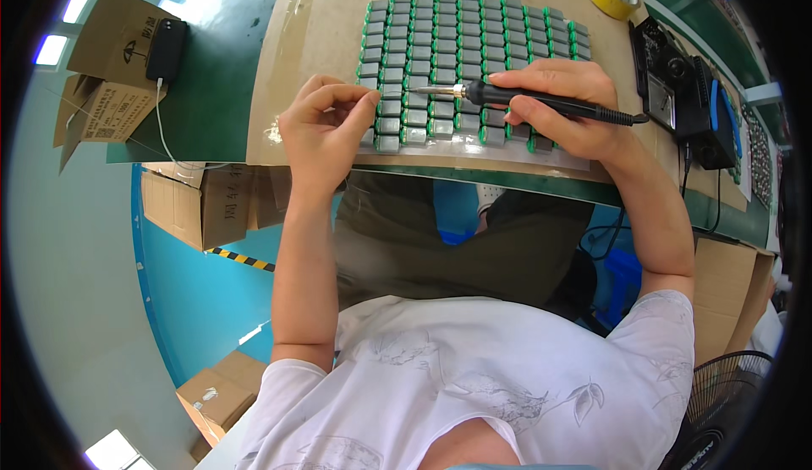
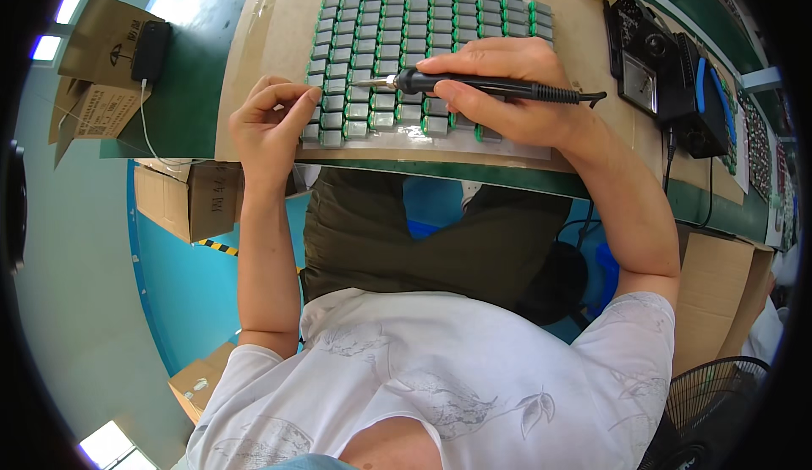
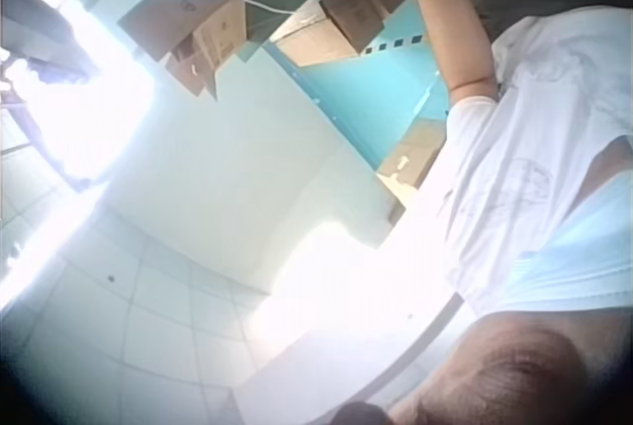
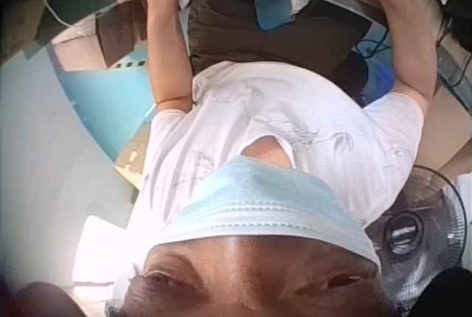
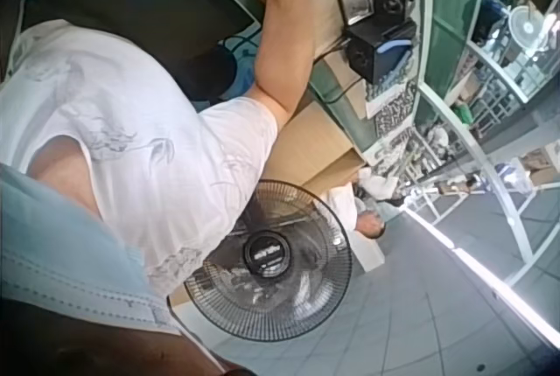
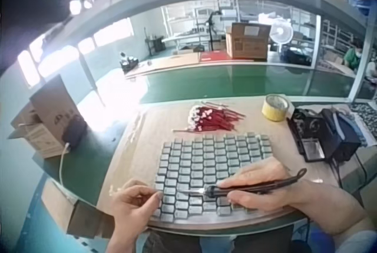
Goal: Soldering components or wires onto an array of electronic parts on a workbench.
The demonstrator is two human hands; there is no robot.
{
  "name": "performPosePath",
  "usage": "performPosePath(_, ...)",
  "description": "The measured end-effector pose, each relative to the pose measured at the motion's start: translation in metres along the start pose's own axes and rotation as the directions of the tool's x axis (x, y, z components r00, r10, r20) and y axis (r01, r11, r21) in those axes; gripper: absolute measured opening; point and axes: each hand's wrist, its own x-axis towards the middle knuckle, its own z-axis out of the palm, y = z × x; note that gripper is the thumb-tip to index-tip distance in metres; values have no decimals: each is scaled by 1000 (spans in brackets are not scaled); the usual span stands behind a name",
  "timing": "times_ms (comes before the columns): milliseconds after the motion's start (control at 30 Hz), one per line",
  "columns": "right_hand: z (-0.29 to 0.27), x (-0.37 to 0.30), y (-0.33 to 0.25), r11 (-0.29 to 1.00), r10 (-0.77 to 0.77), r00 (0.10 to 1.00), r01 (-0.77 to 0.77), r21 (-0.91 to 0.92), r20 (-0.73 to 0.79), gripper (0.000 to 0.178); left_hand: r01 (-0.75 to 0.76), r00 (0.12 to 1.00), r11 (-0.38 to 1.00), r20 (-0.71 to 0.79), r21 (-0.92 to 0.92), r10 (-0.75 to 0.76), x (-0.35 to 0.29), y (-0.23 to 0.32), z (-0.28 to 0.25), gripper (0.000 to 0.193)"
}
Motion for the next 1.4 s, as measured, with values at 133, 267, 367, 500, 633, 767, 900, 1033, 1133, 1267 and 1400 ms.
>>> performPosePath(133,-1,0,-1,1000,11,1000,-11,-11,11,30,-14,1000,999,0,35,14,0,-1,1,4)
performPosePath(267,0,1,-1,1000,5,1000,-5,-15,23,30,2,1000,1000,-7,27,-2,0,-2,2,4)
performPosePath(367,0,1,-1,1000,-17,1000,18,-21,13,31,-2,1000,999,-7,37,2,0,-4,1,5)
performPosePath(500,-1,0,1,1000,-6,1000,6,-22,27,31,-6,1000,998,-5,58,7,0,-4,2,6)
performPosePath(633,-2,0,1,999,-11,999,12,-44,35,32,-7,1000,998,-1,68,7,0,-2,2,6)
performPosePath(767,-3,-1,-1,997,8,999,-5,-71,48,32,1,1000,996,10,92,-2,0,-2,2,7)
performPosePath(900,-2,-1,0,998,6,999,-4,-55,44,32,-12,1000,996,2,88,12,-1,-1,3,7)
performPosePath(1033,-2,-2,1,999,-8,1000,9,-51,19,32,-14,1000,996,-2,84,14,0,-1,3,7)
performPosePath(1133,-1,-1,0,998,-17,1000,18,-53,25,32,-3,1000,995,4,102,3,0,-1,3,7)
performPosePath(1267,-2,-2,1,999,-11,999,13,-51,31,32,-8,1000,994,14,111,6,0,-1,3,8)
performPosePath(1400,-1,-2,2,999,-22,1000,23,-47,15,33,-12,1000,992,17,125,10,0,2,3,8)
